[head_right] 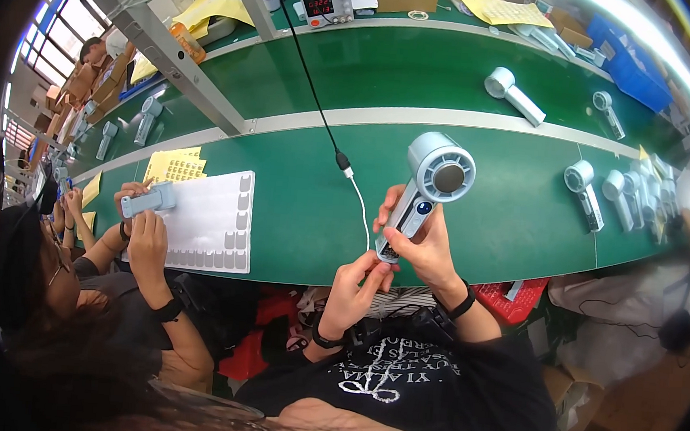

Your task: The person picks up a handheld fan, plugs a cable into its base, and presses a button to test it. After unplugging the cable, the person places the fan onto the conveyor belt and repeats the process.

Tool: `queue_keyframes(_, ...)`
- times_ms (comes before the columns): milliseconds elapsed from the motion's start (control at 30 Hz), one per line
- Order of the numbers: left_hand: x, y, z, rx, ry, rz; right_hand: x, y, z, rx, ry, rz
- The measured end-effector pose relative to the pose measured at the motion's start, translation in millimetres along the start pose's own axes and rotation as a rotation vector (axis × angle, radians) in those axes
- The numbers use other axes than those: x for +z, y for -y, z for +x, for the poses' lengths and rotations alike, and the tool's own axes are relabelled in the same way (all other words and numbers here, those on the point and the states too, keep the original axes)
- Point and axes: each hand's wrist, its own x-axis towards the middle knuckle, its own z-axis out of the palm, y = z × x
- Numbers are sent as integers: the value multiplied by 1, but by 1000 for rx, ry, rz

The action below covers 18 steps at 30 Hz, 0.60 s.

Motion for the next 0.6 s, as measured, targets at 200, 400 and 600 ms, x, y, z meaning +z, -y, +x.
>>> queue_keyframes(200,-3,2,-2,41,3,-25,4,6,-2,30,17,-81)
queue_keyframes(400,-5,2,1,84,-55,62,14,13,-1,27,23,-127)
queue_keyframes(600,-2,15,-1,182,-160,-22,17,22,-1,132,28,-326)
